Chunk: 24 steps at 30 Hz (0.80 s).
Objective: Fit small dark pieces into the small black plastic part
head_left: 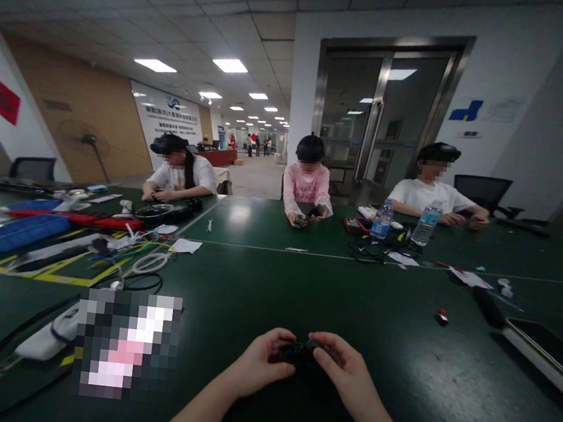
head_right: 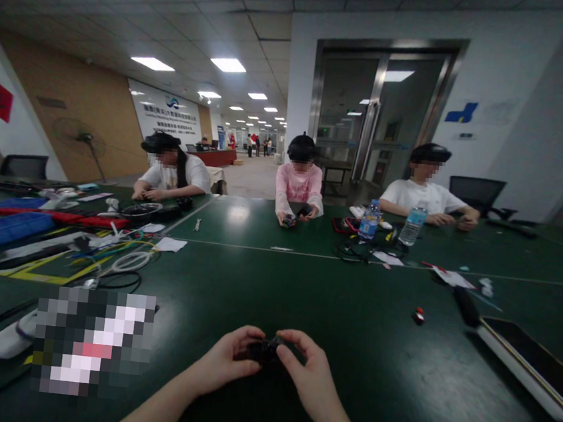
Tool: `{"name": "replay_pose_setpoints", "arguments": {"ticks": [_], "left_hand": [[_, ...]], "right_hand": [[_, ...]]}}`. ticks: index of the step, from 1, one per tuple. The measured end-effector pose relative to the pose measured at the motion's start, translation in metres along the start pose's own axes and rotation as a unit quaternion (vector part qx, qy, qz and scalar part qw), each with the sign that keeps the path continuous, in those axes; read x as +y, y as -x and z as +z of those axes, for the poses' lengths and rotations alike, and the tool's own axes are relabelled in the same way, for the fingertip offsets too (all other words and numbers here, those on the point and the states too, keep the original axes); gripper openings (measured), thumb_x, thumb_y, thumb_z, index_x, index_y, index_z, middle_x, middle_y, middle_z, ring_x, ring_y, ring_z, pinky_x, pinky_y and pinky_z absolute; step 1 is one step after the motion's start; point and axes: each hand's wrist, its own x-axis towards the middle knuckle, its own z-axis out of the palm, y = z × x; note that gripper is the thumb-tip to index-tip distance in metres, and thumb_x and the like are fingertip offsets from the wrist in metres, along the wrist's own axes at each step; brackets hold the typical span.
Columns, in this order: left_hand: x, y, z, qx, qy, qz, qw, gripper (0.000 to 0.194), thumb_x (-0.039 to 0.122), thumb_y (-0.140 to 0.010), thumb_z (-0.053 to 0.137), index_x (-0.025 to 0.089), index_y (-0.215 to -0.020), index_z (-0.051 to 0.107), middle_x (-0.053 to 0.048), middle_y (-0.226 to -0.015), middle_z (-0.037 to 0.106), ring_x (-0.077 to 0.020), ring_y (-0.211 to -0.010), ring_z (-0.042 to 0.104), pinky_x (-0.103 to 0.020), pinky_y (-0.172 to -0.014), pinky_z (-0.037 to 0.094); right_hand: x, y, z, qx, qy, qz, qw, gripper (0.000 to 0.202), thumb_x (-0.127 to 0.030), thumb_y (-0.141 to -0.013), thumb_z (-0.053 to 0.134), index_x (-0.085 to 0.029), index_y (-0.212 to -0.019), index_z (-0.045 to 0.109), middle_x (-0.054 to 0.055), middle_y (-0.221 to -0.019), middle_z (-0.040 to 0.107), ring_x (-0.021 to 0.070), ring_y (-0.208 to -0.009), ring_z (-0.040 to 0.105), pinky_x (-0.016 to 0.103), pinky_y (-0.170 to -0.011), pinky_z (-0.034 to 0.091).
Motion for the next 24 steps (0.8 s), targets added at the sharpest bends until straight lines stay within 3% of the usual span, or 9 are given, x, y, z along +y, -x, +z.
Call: {"name": "replay_pose_setpoints", "arguments": {"ticks": [4, 10, 18, 24], "left_hand": [[0.001, 0.000, 0.000, 0.000, -0.006, 0.002, 1.000, 0.043, 0.011, -0.069, 0.069, 0.018, -0.107, 0.050, -0.007, -0.105, 0.061, -0.0234, -0.101, 0.058, -0.040, -0.090, 0.043], [0.002, 0.002, -0.001, -0.016, 0.005, 0.008, 1.000, 0.042, 0.017, -0.073, 0.068, 0.020, -0.110, 0.048, -0.006, -0.106, 0.061, -0.0221, -0.098, 0.058, -0.037, -0.086, 0.043], [0.004, 0.003, 0.000, -0.013, 0.012, 0.002, 1.000, 0.043, 0.022, -0.075, 0.066, 0.021, -0.111, 0.043, -0.004, -0.098, 0.061, -0.0186, -0.086, 0.060, -0.034, -0.079, 0.043], [0.004, 0.005, -0.002, -0.019, 0.002, 0.012, 1.000, 0.039, 0.022, -0.080, 0.062, 0.022, -0.113, 0.041, -0.004, -0.102, 0.059, -0.0187, -0.089, 0.059, -0.035, -0.081, 0.043]], "right_hand": [[0.005, -0.002, -0.003, 0.053, -0.081, 0.011, 0.995, 0.041, -0.052, -0.067, 0.069, -0.020, -0.094, 0.065, 0.007, -0.096, 0.069, 0.0248, -0.095, 0.061, 0.038, -0.087, 0.047], [0.006, -0.004, -0.009, 0.132, -0.227, 0.029, 0.965, 0.049, -0.049, -0.058, 0.078, -0.023, -0.098, 0.065, 0.006, -0.101, 0.067, 0.0260, -0.104, 0.058, 0.043, -0.096, 0.041], [0.003, -0.004, -0.020, 0.139, -0.352, 0.054, 0.924, 0.039, -0.041, -0.062, 0.078, -0.026, -0.095, 0.067, 0.002, -0.096, 0.068, 0.0212, -0.097, 0.060, 0.038, -0.090, 0.046], [0.001, -0.004, -0.025, 0.150, -0.397, 0.065, 0.903, 0.032, -0.041, -0.062, 0.077, -0.028, -0.089, 0.067, -0.001, -0.094, 0.068, 0.0191, -0.091, 0.061, 0.035, -0.083, 0.048]]}}
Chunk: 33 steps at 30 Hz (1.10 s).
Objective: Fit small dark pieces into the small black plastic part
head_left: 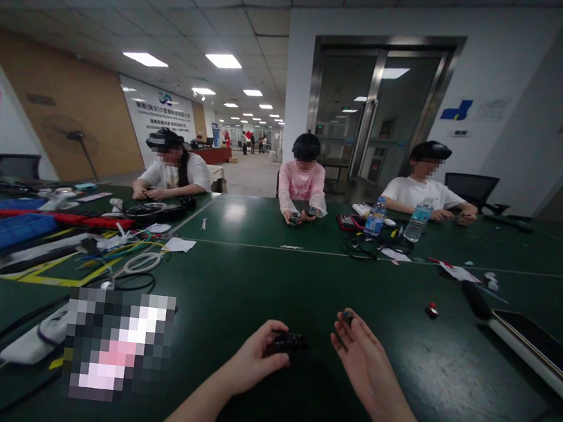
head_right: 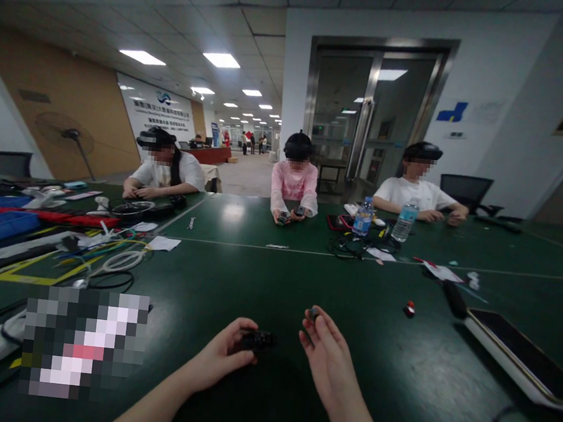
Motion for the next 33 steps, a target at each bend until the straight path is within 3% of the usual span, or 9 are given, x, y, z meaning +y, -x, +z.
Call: {"name": "replay_pose_setpoints", "arguments": {"ticks": [12, 24, 33], "left_hand": [[-0.002, -0.002, 0.000, 0.001, 0.009, -0.015, 1.000, 0.045, 0.016, -0.076, 0.064, 0.023, -0.114, 0.040, -0.007, -0.111, 0.056, -0.0211, -0.095, 0.058, -0.038, -0.084, 0.043], [-0.005, -0.002, -0.002, -0.007, 0.011, -0.003, 1.000, 0.045, 0.012, -0.077, 0.062, 0.023, -0.114, 0.040, -0.007, -0.110, 0.057, -0.0204, -0.095, 0.058, -0.038, -0.083, 0.044], [-0.002, -0.003, 0.001, 0.005, 0.013, -0.017, 1.000, 0.045, 0.013, -0.075, 0.064, 0.023, -0.112, 0.042, -0.006, -0.107, 0.058, -0.0198, -0.093, 0.059, -0.036, -0.082, 0.043]], "right_hand": [[-0.004, 0.003, 0.007, 0.024, -0.106, 0.043, 0.993, 0.039, -0.031, -0.051, 0.085, -0.025, -0.086, 0.069, -0.005, -0.078, 0.069, 0.0126, -0.071, 0.061, 0.026, -0.069, 0.050], [0.004, -0.001, -0.001, 0.016, -0.077, 0.044, 0.996, 0.029, -0.034, -0.059, 0.080, -0.026, -0.085, 0.069, -0.004, -0.083, 0.069, 0.0138, -0.076, 0.061, 0.028, -0.073, 0.050], [0.009, 0.001, 0.001, -0.005, -0.028, 0.034, 0.999, 0.036, -0.035, -0.059, 0.081, -0.025, -0.091, 0.069, -0.002, -0.085, 0.070, 0.0126, -0.074, 0.061, 0.027, -0.073, 0.051]]}}
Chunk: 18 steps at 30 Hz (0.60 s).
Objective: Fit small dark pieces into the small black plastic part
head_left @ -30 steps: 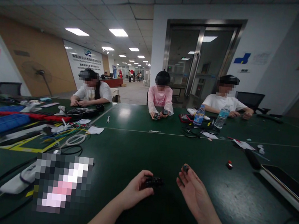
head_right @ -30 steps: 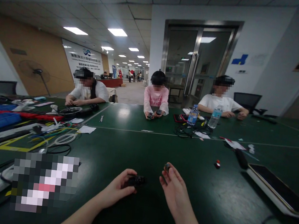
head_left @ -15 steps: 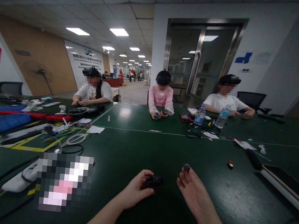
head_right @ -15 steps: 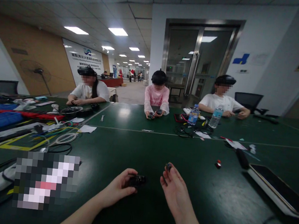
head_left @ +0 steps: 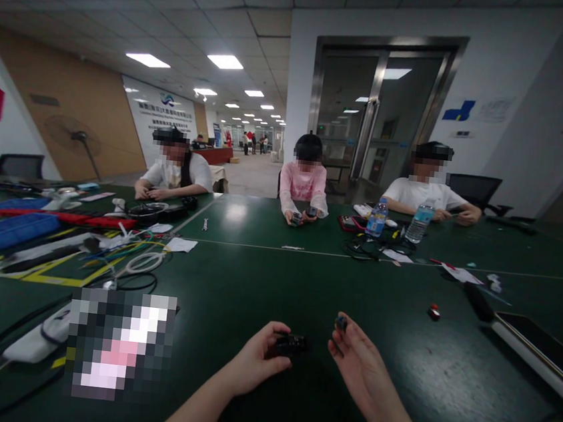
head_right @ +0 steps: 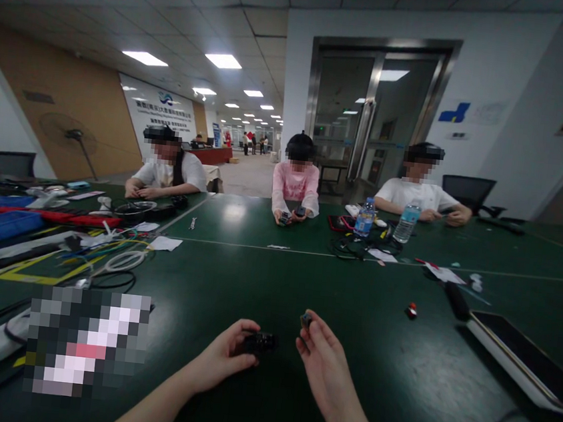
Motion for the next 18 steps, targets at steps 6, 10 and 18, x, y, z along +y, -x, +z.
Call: {"name": "replay_pose_setpoints", "arguments": {"ticks": [6, 10, 18], "left_hand": [[-0.005, -0.002, -0.001, -0.002, -0.010, 0.017, 1.000, 0.044, 0.013, -0.074, 0.064, 0.022, -0.111, 0.042, -0.004, -0.103, 0.060, -0.0173, -0.087, 0.060, -0.032, -0.076, 0.044], [-0.004, -0.001, -0.002, -0.012, -0.002, 0.020, 1.000, 0.043, 0.014, -0.076, 0.064, 0.023, -0.112, 0.042, -0.005, -0.106, 0.059, -0.0182, -0.091, 0.059, -0.034, -0.080, 0.044], [-0.003, -0.001, 0.000, -0.003, -0.003, 0.028, 1.000, 0.043, 0.015, -0.075, 0.066, 0.021, -0.111, 0.044, -0.005, -0.102, 0.060, -0.0191, -0.092, 0.059, -0.035, -0.081, 0.044]], "right_hand": [[0.005, 0.002, 0.003, -0.004, 0.069, -0.033, 0.997, 0.037, -0.038, -0.056, 0.082, -0.026, -0.088, 0.071, 0.001, -0.089, 0.070, 0.0167, -0.080, 0.062, 0.030, -0.075, 0.050], [0.009, 0.007, 0.007, -0.021, 0.195, -0.067, 0.978, 0.040, -0.043, -0.056, 0.081, -0.025, -0.090, 0.071, 0.004, -0.093, 0.070, 0.0230, -0.094, 0.060, 0.037, -0.085, 0.047], [0.016, 0.011, 0.012, -0.106, 0.386, -0.101, 0.911, 0.032, -0.041, -0.070, 0.069, -0.023, -0.097, 0.069, 0.005, -0.094, 0.069, 0.0246, -0.091, 0.061, 0.038, -0.082, 0.048]]}}
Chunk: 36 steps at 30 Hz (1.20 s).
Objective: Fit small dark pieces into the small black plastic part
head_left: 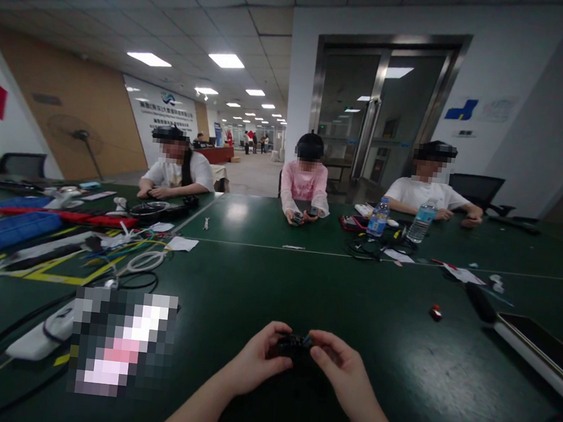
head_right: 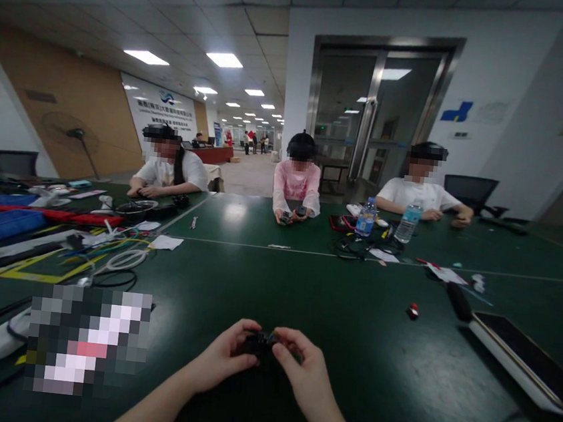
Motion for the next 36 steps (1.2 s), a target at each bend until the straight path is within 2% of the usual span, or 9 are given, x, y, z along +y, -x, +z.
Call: {"name": "replay_pose_setpoints", "arguments": {"ticks": [5, 10, 15, 21, 26, 32, 36], "left_hand": [[-0.001, 0.000, 0.000, -0.007, 0.008, 0.008, 1.000, 0.043, 0.015, -0.075, 0.065, 0.021, -0.112, 0.044, -0.005, -0.103, 0.060, -0.0192, -0.094, 0.059, -0.036, -0.083, 0.044], [0.000, 0.000, 0.001, 0.003, 0.006, 0.005, 1.000, 0.042, 0.014, -0.074, 0.066, 0.021, -0.110, 0.045, -0.004, -0.101, 0.060, -0.0191, -0.093, 0.058, -0.035, -0.081, 0.044], [-0.004, -0.001, -0.001, -0.006, 0.000, 0.006, 1.000, 0.042, 0.012, -0.073, 0.066, 0.019, -0.109, 0.045, -0.003, -0.097, 0.060, -0.0171, -0.089, 0.058, -0.032, -0.078, 0.044], [-0.001, -0.001, 0.002, 0.003, -0.028, 0.002, 1.000, 0.041, 0.008, -0.073, 0.063, 0.019, -0.109, 0.046, -0.004, -0.099, 0.059, -0.0183, -0.093, 0.057, -0.035, -0.083, 0.043], [0.002, 0.001, 0.003, 0.006, -0.056, -0.003, 0.998, 0.039, 0.010, -0.074, 0.063, 0.020, -0.109, 0.048, -0.003, -0.101, 0.057, -0.0194, -0.097, 0.056, -0.036, -0.086, 0.043], [-0.007, 0.000, -0.001, 0.003, -0.020, 0.002, 1.000, 0.041, 0.023, -0.076, 0.066, 0.021, -0.111, 0.045, -0.004, -0.100, 0.058, -0.0195, -0.093, 0.057, -0.035, -0.081, 0.044], [-0.006, 0.000, -0.001, 0.002, -0.008, 0.010, 1.000, 0.041, 0.029, -0.076, 0.068, 0.021, -0.109, 0.045, -0.005, -0.100, 0.059, -0.0209, -0.095, 0.057, -0.035, -0.081, 0.044]], "right_hand": [[-0.005, 0.003, 0.005, -0.016, 0.083, -0.041, 0.996, 0.020, -0.031, -0.074, 0.065, -0.027, -0.093, 0.070, 0.004, -0.098, 0.065, 0.0252, -0.099, 0.057, 0.041, -0.092, 0.042], [-0.002, 0.004, 0.008, -0.016, 0.126, -0.055, 0.990, 0.019, -0.029, -0.073, 0.065, -0.032, -0.091, 0.071, 0.002, -0.107, 0.060, 0.0259, -0.107, 0.052, 0.041, -0.097, 0.038], [-0.001, 0.003, 0.008, -0.032, 0.190, -0.061, 0.979, 0.021, -0.024, -0.075, 0.063, -0.033, -0.093, 0.069, 0.002, -0.109, 0.060, 0.0261, -0.108, 0.052, 0.041, -0.096, 0.038], [-0.006, 0.005, 0.006, -0.062, 0.242, -0.087, 0.964, 0.022, -0.023, -0.078, 0.059, -0.032, -0.096, 0.067, 0.002, -0.111, 0.061, 0.0248, -0.107, 0.053, 0.040, -0.094, 0.039], [-0.009, 0.007, 0.006, -0.083, 0.238, -0.082, 0.964, 0.023, -0.020, -0.076, 0.059, -0.032, -0.094, 0.068, 0.003, -0.109, 0.063, 0.0239, -0.105, 0.054, 0.039, -0.093, 0.041], [-0.009, 0.008, 0.006, -0.071, 0.199, -0.075, 0.975, 0.030, -0.022, -0.075, 0.061, -0.035, -0.102, 0.066, 0.002, -0.114, 0.061, 0.0235, -0.109, 0.052, 0.041, -0.096, 0.038], [-0.010, 0.009, 0.007, -0.072, 0.181, -0.070, 0.978, 0.040, -0.021, -0.073, 0.063, -0.035, -0.110, 0.062, 0.001, -0.117, 0.059, 0.0232, -0.111, 0.052, 0.040, -0.099, 0.037]]}}
